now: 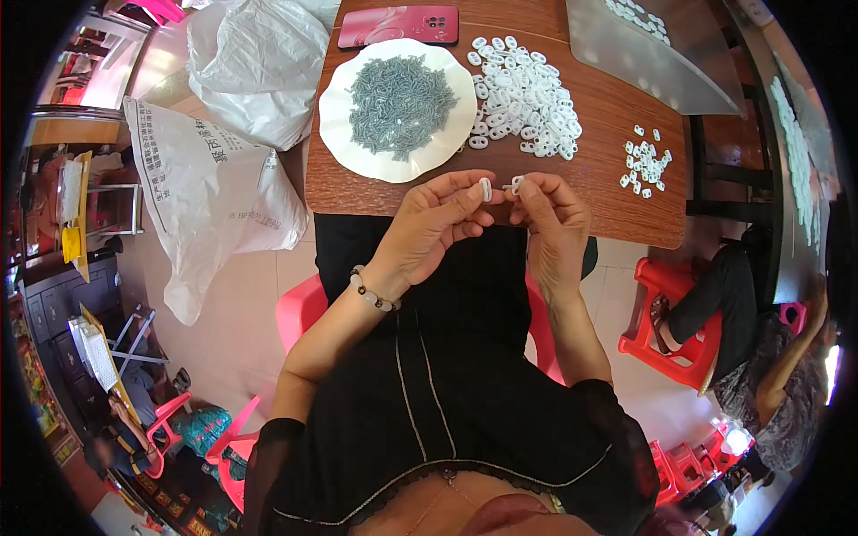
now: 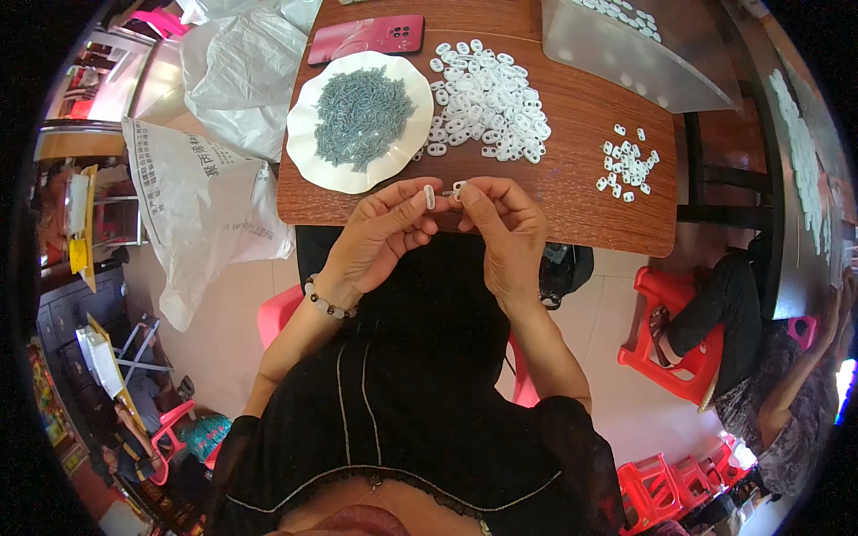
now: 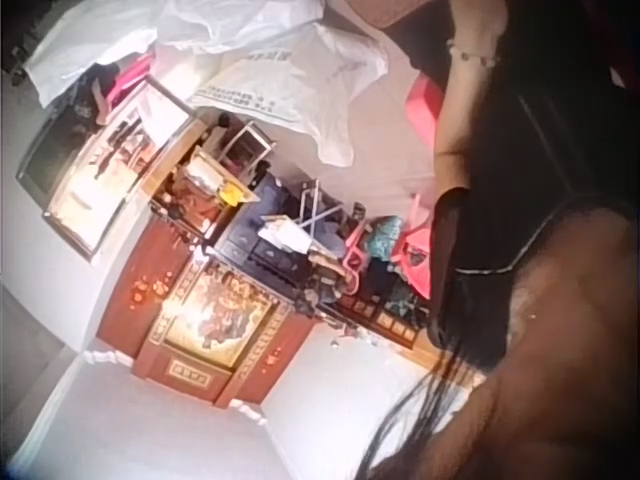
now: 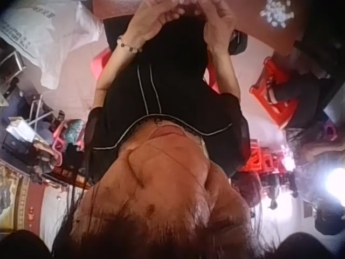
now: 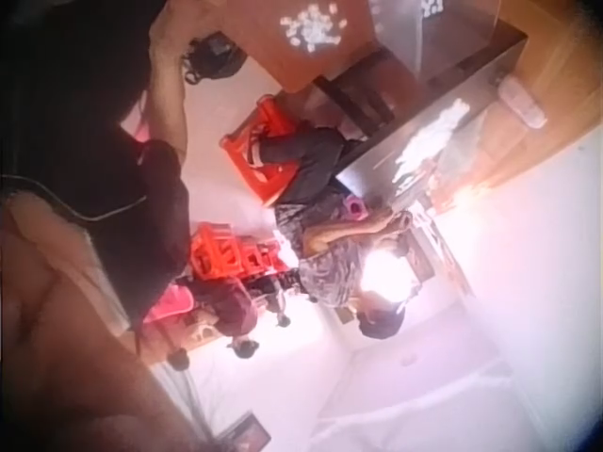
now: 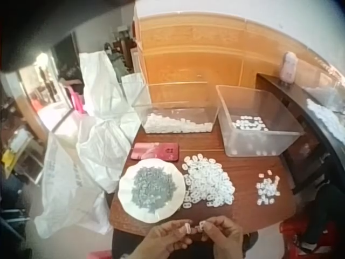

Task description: Manually assembling small white plastic components by pressing them together on a workbench.

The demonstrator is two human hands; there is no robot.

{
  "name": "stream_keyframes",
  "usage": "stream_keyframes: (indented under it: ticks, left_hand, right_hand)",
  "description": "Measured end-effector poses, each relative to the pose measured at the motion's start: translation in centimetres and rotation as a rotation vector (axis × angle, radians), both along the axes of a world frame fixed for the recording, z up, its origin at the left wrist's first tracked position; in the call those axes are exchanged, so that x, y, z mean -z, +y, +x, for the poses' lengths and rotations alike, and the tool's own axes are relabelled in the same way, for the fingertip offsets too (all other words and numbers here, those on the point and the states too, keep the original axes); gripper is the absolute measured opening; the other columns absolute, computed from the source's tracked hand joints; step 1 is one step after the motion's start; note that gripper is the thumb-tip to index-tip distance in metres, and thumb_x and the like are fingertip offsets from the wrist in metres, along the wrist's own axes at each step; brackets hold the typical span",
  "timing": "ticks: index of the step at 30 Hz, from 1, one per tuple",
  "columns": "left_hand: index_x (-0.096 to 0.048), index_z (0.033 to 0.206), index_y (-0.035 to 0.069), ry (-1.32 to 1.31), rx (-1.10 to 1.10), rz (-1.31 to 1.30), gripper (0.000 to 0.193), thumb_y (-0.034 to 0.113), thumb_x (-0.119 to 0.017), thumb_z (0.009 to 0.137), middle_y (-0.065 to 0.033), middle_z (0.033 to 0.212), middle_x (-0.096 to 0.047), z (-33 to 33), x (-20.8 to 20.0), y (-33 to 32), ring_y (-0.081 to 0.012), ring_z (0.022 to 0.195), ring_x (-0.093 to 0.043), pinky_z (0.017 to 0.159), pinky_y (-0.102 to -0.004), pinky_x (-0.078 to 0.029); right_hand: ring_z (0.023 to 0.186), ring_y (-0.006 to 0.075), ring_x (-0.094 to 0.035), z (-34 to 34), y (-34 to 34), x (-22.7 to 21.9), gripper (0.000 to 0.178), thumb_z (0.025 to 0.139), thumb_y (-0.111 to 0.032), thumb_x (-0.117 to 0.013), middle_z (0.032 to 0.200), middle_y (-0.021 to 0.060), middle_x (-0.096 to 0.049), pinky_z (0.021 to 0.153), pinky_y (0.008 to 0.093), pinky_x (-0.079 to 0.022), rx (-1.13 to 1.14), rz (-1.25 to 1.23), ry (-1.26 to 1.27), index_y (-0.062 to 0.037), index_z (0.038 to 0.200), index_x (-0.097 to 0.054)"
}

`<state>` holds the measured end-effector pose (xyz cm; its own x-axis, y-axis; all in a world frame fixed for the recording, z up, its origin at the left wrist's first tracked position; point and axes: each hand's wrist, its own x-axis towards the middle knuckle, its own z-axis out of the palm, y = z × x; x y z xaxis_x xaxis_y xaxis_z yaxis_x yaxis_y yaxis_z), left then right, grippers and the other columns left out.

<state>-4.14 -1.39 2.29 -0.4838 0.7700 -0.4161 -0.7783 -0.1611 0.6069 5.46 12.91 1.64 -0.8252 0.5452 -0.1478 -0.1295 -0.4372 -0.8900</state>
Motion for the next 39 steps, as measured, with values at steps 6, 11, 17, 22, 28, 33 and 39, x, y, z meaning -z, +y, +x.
stream_keyframes:
  ticks: [6, 11, 17, 22, 28, 33, 39]
  left_hand:
    - [-0.062, 0.112, 0.004, 0.041, -0.011, -0.036, 0.025, 0.018, -0.063, 0.091, -0.0047, 0.099, -0.068, 0.3, 0.4, -0.2, -0.0067, 0.078, -0.062, 0.069, -0.0197, -0.051]
    - [-0.062, 0.112, 0.003, 0.053, -0.039, -0.073, 0.025, 0.017, -0.063, 0.09, -0.0051, 0.098, -0.068, 0.4, 0.0, -0.3, -0.007, 0.077, -0.062, 0.067, -0.0188, -0.051]
    - [-0.062, 0.113, 0.001, 0.056, -0.045, -0.068, 0.026, 0.013, -0.063, 0.09, -0.0062, 0.095, -0.068, 0.5, 0.3, -0.3, -0.0073, 0.076, -0.061, 0.066, -0.0184, -0.051]
    - [-0.063, 0.111, 0.001, 0.055, -0.045, -0.081, 0.024, 0.012, -0.063, 0.09, -0.006, 0.093, -0.068, 0.6, 0.8, -0.2, -0.0074, 0.075, -0.061, 0.067, -0.0187, -0.05]
    - [-0.064, 0.11, 0.002, 0.081, -0.042, -0.073, 0.027, 0.016, -0.066, 0.088, -0.0037, 0.093, -0.069, 0.6, 1.1, -0.1, -0.0066, 0.077, -0.062, 0.067, -0.0182, -0.05]
    - [-0.064, 0.11, 0.002, 0.074, -0.08, -0.068, 0.026, 0.016, -0.066, 0.088, -0.0051, 0.093, -0.068, 0.0, 0.7, -0.1, -0.0064, 0.074, -0.06, 0.068, -0.0182, -0.049]
    - [-0.065, 0.11, 0.001, 0.135, -0.194, -0.05, 0.026, 0.015, -0.066, 0.088, -0.0064, 0.091, -0.068, -1.4, -0.8, -0.8, -0.0077, 0.074, -0.06, 0.068, -0.0189, -0.05]
  right_hand:
    - [0.08, 0.0096, -0.063, 0.2, -0.3, -0.2, 0.018, 0.089, -0.01, -0.064, 0.092, 0.0059, -0.067, 0.064, 0.0207, -0.047, -0.007, 0.043, -0.022, 0.0024, 0.103, -0.063]
    - [0.083, 0.0092, -0.063, 0.4, -0.3, -0.5, 0.018, 0.089, -0.01, -0.064, 0.092, 0.0052, -0.067, 0.064, 0.0209, -0.047, -0.061, 0.063, -0.041, 0.0015, 0.103, -0.063]
    - [0.078, 0.0068, -0.061, 0.6, 0.1, -0.7, 0.015, 0.089, -0.014, -0.065, 0.087, 0.0028, -0.066, 0.063, 0.0199, -0.046, -0.082, 0.1, -0.098, -0.0008, 0.095, -0.063]
    - [0.072, 0.0052, -0.058, 0.9, 0.6, -0.5, 0.012, 0.088, -0.014, -0.065, 0.081, 0.0016, -0.065, 0.063, 0.0184, -0.043, -0.125, 0.126, -0.116, -0.0018, 0.089, -0.063]
    - [0.071, 0.0043, -0.056, 0.7, 0.4, -1.0, 0.01, 0.088, -0.01, -0.064, 0.077, 0.0013, -0.064, 0.066, 0.0187, -0.044, -0.101, 0.181, -0.135, -0.0012, 0.082, -0.063]
    - [0.071, 0.0045, -0.056, 0.0, 0.6, -1.3, 0.01, 0.087, -0.009, -0.064, 0.078, 0.0013, -0.063, 0.067, 0.0191, -0.045, -0.087, 0.164, -0.102, -0.0006, 0.082, -0.062]
    - [0.071, 0.0049, -0.056, -2.4, 0.2, -2.9, 0.01, 0.088, -0.01, -0.064, 0.077, 0.0013, -0.063, 0.065, 0.0188, -0.044, -0.172, 0.223, -0.064, -0.0012, 0.083, -0.063]
